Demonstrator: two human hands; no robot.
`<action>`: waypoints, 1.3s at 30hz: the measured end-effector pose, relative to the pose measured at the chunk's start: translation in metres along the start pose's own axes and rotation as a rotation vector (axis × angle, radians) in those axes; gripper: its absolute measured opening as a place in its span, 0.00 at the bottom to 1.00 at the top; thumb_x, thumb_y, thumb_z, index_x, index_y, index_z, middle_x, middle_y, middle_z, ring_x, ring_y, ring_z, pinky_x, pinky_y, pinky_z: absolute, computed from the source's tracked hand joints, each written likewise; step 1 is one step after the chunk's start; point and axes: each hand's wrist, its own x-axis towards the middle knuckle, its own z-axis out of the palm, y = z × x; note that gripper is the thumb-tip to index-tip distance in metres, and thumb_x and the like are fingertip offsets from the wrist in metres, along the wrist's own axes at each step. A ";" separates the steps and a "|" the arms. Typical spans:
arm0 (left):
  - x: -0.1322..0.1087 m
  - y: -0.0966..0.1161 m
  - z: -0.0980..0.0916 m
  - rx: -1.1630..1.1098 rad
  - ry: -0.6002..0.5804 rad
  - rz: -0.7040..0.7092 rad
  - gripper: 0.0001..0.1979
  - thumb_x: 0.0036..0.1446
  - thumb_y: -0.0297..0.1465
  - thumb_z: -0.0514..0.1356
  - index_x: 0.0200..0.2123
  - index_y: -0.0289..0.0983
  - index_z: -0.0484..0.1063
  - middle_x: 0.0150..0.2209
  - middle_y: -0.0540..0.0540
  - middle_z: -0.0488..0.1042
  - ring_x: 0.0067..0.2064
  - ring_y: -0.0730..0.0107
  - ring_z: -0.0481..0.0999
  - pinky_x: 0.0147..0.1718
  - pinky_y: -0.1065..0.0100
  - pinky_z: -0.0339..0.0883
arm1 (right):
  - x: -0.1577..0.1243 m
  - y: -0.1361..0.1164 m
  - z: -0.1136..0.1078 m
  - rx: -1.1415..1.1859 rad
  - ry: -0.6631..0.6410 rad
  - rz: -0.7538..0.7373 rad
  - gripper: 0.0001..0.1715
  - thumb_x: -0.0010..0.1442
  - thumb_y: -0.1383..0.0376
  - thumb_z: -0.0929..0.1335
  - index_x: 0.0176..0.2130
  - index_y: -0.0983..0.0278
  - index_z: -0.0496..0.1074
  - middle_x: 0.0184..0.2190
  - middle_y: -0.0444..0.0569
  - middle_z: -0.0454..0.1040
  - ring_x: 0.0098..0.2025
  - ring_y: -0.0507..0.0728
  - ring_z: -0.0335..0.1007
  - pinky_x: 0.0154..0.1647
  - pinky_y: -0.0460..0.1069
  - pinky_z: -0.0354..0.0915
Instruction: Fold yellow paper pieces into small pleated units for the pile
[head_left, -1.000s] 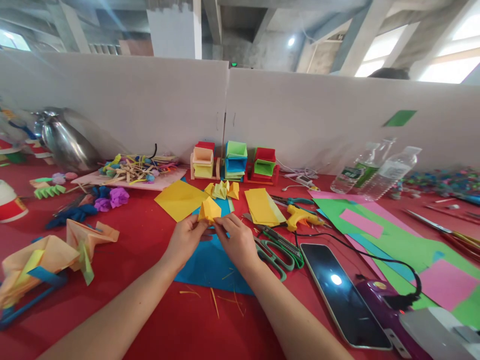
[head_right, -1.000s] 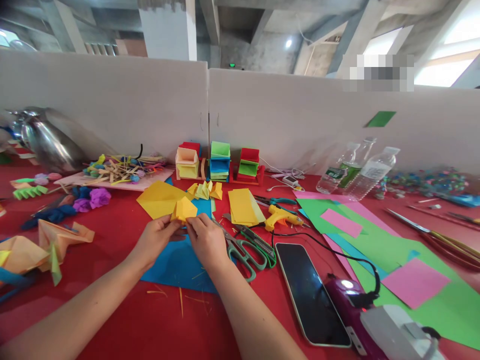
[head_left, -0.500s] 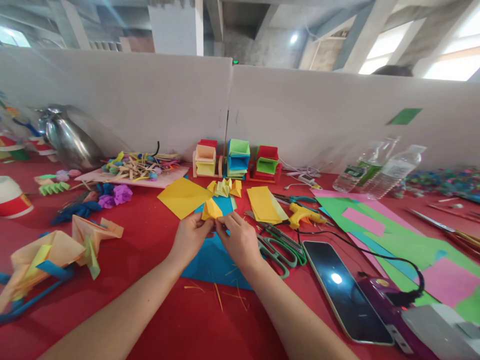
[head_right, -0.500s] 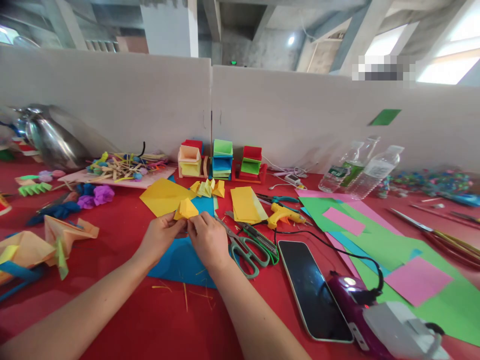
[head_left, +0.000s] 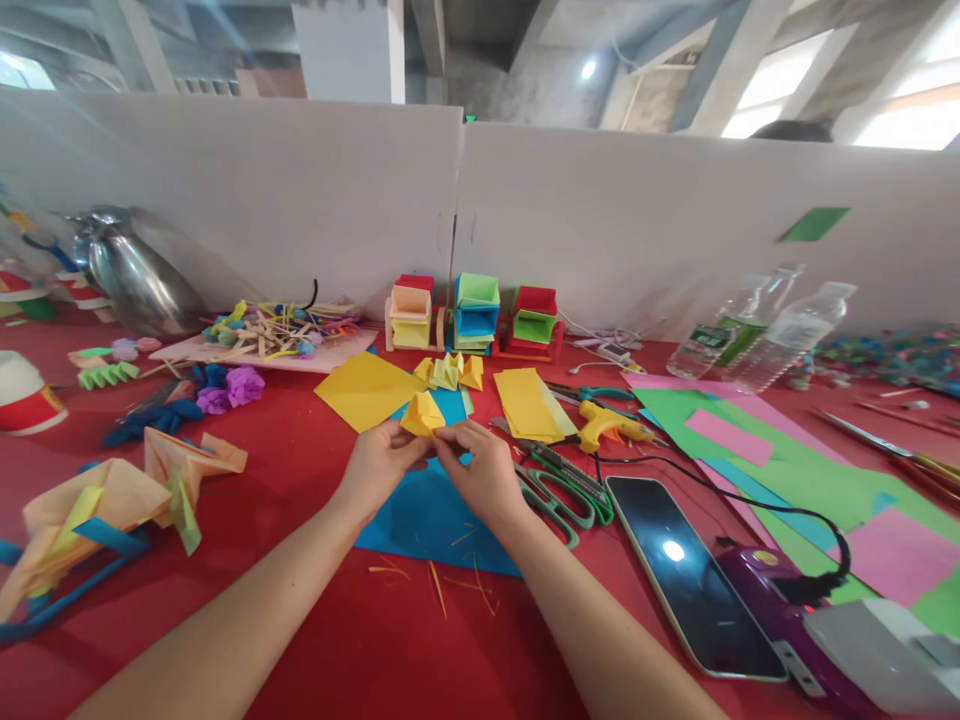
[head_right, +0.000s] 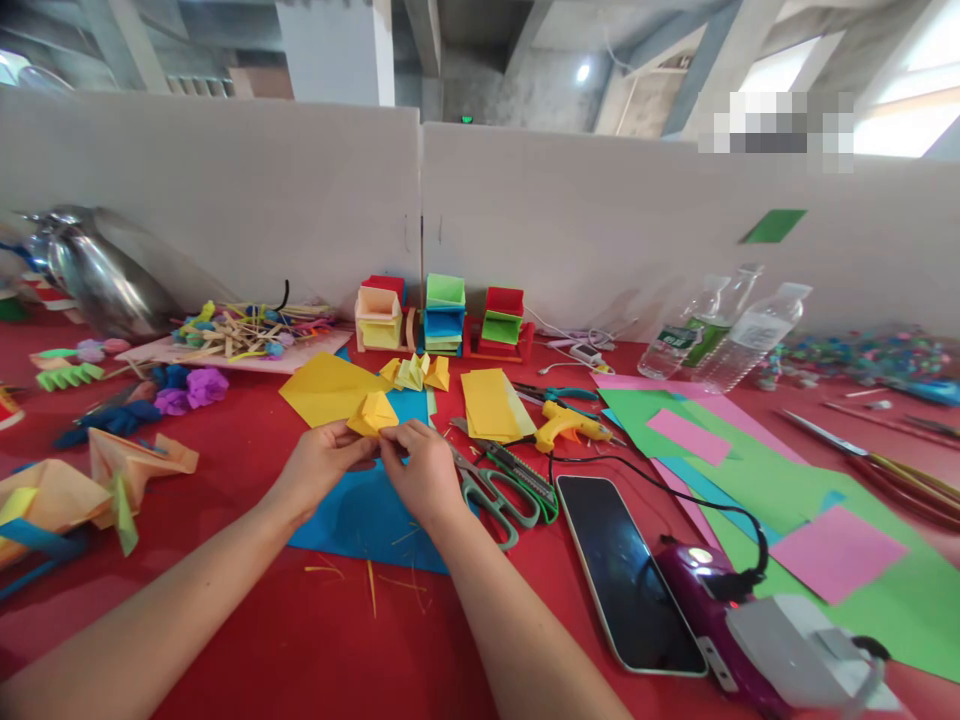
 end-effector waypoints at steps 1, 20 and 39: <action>0.000 0.000 0.000 -0.007 0.016 -0.003 0.13 0.42 0.32 0.65 0.34 0.35 0.74 0.31 0.44 0.79 0.34 0.63 0.78 0.31 0.70 0.70 | 0.000 0.000 0.000 0.012 -0.005 -0.003 0.09 0.55 0.71 0.64 0.33 0.64 0.74 0.29 0.48 0.73 0.31 0.53 0.69 0.32 0.46 0.66; -0.003 -0.005 0.011 -0.117 0.148 0.006 0.10 0.40 0.30 0.65 0.29 0.33 0.74 0.25 0.49 0.77 0.28 0.70 0.76 0.30 0.70 0.70 | -0.002 -0.012 0.004 -0.664 -0.095 0.009 0.08 0.56 0.68 0.63 0.29 0.64 0.71 0.28 0.46 0.71 0.27 0.52 0.68 0.24 0.46 0.53; -0.003 -0.009 0.015 -0.205 0.198 -0.040 0.10 0.39 0.29 0.65 0.29 0.34 0.73 0.23 0.50 0.77 0.25 0.69 0.76 0.30 0.68 0.71 | -0.002 -0.016 0.007 -0.801 -0.133 -0.043 0.11 0.60 0.67 0.61 0.29 0.65 0.70 0.28 0.48 0.71 0.28 0.54 0.68 0.25 0.48 0.49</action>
